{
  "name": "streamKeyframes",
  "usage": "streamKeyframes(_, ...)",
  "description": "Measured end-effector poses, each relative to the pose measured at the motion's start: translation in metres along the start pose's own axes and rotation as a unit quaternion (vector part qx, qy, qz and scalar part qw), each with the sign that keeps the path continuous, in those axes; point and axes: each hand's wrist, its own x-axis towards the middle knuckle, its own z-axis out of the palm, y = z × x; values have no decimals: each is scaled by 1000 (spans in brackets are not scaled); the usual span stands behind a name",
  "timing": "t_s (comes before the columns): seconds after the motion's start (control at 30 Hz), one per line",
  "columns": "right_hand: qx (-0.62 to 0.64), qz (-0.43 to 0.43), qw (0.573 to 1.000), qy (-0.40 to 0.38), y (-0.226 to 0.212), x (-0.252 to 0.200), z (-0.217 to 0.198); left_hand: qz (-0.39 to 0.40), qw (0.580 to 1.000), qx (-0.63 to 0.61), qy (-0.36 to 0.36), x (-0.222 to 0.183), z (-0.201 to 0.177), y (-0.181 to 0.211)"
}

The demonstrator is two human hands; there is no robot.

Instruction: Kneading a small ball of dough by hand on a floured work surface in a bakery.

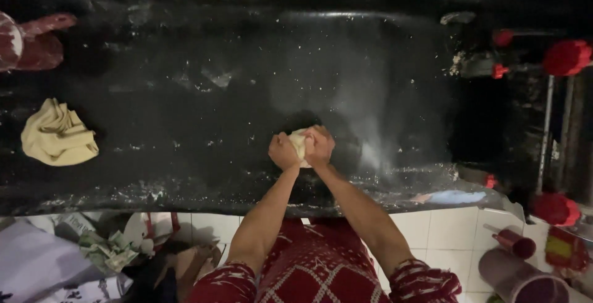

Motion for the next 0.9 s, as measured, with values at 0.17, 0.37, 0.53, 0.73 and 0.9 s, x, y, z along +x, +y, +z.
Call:
streamKeyframes(0.17, 1, -22, 1000, 22, 18, 21, 13, -26, 999, 11, 19, -9, -5, 35)
streamKeyframes(0.37, 112, 65, 992, 8, 19, 20, -4, 17, 999, 15, 24, -16, -8, 47)
streamKeyframes(0.53, 197, -22, 976, 89, -27, 26, -46, 244, 968, -58, 21, -28, -13, 83)
streamKeyframes(0.73, 81, 56, 995, 24, -40, 2, -76, 362, 924, 95, -78, -59, -46, 119)
streamKeyframes(0.9, 90, 333, 935, -77, -85, 24, -91, 369, 892, 181, -188, -55, -44, 121)
